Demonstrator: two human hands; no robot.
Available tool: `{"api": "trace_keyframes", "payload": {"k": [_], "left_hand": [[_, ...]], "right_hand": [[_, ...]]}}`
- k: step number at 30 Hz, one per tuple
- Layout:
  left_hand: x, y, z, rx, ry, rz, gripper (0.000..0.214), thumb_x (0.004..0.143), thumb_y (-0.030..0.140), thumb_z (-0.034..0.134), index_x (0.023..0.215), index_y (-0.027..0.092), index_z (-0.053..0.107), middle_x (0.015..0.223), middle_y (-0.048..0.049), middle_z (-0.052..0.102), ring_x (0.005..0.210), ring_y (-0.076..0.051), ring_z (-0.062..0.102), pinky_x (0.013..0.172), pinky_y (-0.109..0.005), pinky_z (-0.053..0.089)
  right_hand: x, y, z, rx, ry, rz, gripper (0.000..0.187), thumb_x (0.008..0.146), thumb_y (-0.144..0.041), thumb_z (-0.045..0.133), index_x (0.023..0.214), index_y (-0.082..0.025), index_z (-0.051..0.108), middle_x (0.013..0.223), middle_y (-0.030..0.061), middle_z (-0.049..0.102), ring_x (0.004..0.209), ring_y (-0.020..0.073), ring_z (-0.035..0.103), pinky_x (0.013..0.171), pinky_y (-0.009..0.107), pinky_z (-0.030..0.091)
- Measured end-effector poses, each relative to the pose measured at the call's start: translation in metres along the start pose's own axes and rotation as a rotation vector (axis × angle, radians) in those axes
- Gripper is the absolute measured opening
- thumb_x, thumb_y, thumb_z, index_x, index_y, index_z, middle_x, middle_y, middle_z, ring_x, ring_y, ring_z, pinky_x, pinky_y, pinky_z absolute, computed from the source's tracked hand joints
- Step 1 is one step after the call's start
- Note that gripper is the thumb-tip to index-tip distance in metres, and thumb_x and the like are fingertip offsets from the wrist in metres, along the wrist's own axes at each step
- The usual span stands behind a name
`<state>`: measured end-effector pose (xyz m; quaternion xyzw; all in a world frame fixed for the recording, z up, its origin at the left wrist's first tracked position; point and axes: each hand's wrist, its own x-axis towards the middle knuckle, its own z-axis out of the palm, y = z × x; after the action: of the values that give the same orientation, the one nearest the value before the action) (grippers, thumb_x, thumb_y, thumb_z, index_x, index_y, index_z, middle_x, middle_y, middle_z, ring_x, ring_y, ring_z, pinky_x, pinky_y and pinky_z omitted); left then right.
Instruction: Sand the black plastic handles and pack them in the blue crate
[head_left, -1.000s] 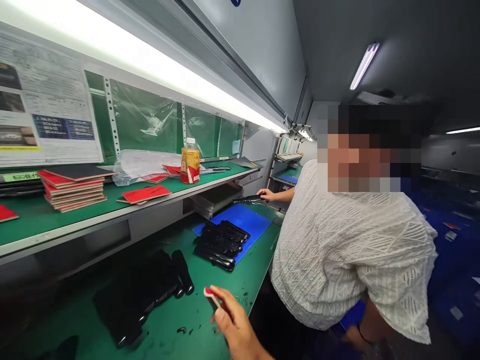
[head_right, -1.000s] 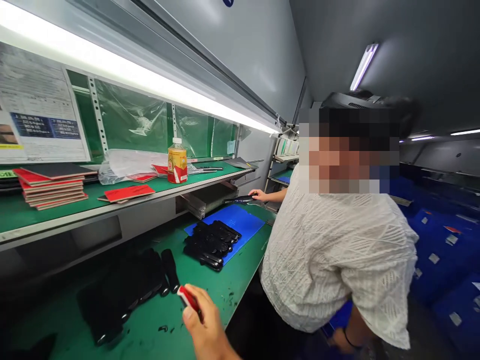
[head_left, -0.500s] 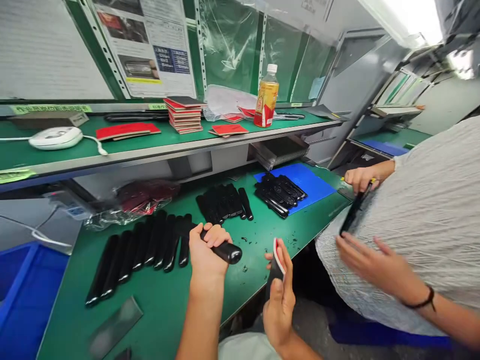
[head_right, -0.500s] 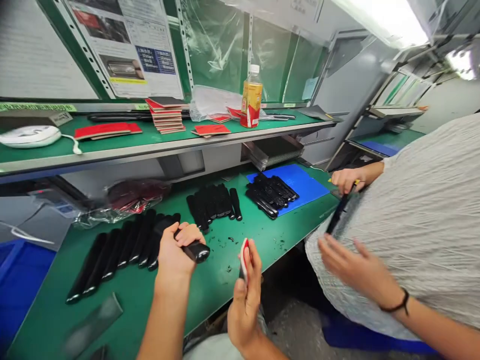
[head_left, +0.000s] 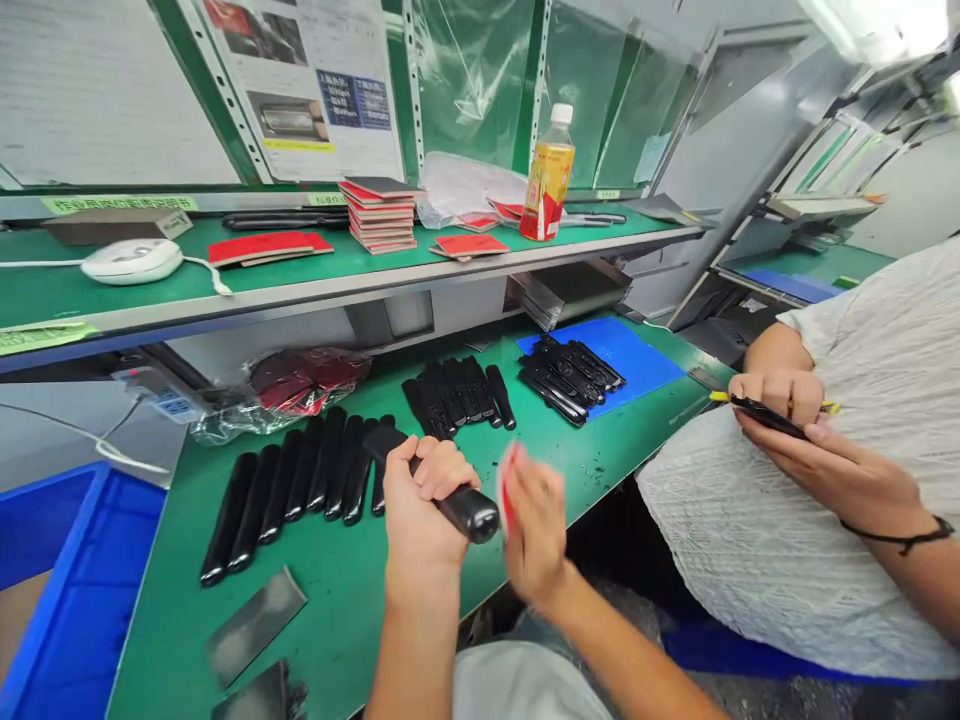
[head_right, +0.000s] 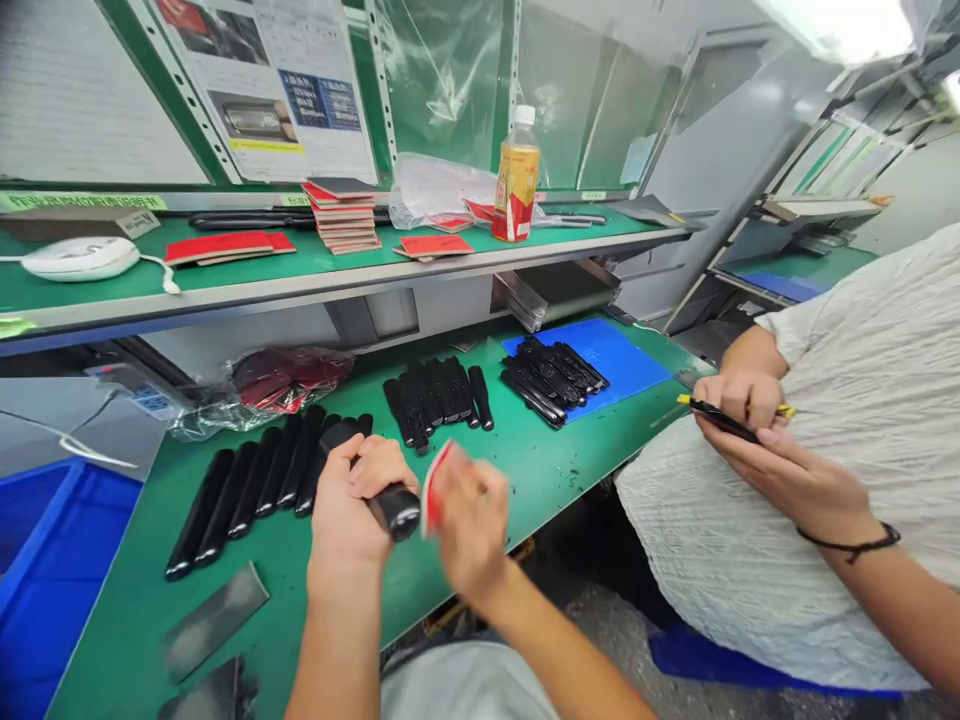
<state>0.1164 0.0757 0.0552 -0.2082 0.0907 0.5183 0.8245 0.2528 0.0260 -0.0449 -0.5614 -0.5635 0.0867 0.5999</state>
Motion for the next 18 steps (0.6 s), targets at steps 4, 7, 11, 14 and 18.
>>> {"api": "trace_keyframes", "payload": {"k": [4,7,11,14,18], "left_hand": [[-0.009,0.006,0.006,-0.017,0.000,0.039,0.021,0.092,0.021,0.043,0.071,0.021,0.038,0.046,0.0113,0.028,0.031,-0.003,0.030,0.033,-0.014,0.027],[-0.007,0.009,0.005,-0.031,0.009,0.052,0.022,0.093,0.022,0.043,0.071,0.021,0.037,0.046,0.0112,0.028,0.032,-0.003,0.030,0.033,-0.014,0.028],[0.000,0.012,0.001,-0.022,-0.003,0.051,0.022,0.094,0.023,0.043,0.073,0.021,0.038,0.046,0.0112,0.028,0.032,-0.004,0.030,0.034,-0.015,0.029],[0.005,0.014,-0.002,-0.014,-0.017,0.057,0.024,0.095,0.022,0.041,0.072,0.021,0.036,0.046,0.0110,0.028,0.032,-0.004,0.030,0.035,-0.015,0.030],[0.006,0.013,-0.004,-0.009,-0.034,0.022,0.022,0.094,0.020,0.039,0.072,0.022,0.035,0.045,0.0111,0.029,0.032,-0.004,0.030,0.035,-0.015,0.030]], "right_hand": [[0.009,-0.002,-0.007,0.062,-0.030,0.114,0.044,0.102,-0.034,0.043,0.146,-0.035,0.045,0.160,0.0050,0.036,0.142,0.0272,0.042,0.113,0.052,0.033],[0.015,-0.024,-0.017,0.396,-0.069,0.385,0.048,0.102,-0.046,0.039,0.148,-0.032,0.042,0.150,0.0064,0.050,0.119,0.0213,0.058,0.103,0.039,0.044],[0.017,-0.057,-0.028,0.912,-0.274,0.877,0.066,0.099,-0.063,0.029,0.117,-0.013,0.067,0.083,0.0097,0.069,0.076,0.0171,0.061,0.075,0.030,0.050],[0.011,-0.070,-0.032,1.064,-0.295,0.864,0.052,0.095,-0.062,0.046,0.114,-0.017,0.063,0.074,0.0035,0.064,0.058,0.0117,0.056,0.056,0.024,0.046],[0.004,-0.059,-0.020,1.149,-0.336,0.661,0.045,0.076,-0.057,0.077,0.100,-0.029,0.052,0.071,-0.0083,0.056,0.036,0.0056,0.045,0.037,0.019,0.036]]}}
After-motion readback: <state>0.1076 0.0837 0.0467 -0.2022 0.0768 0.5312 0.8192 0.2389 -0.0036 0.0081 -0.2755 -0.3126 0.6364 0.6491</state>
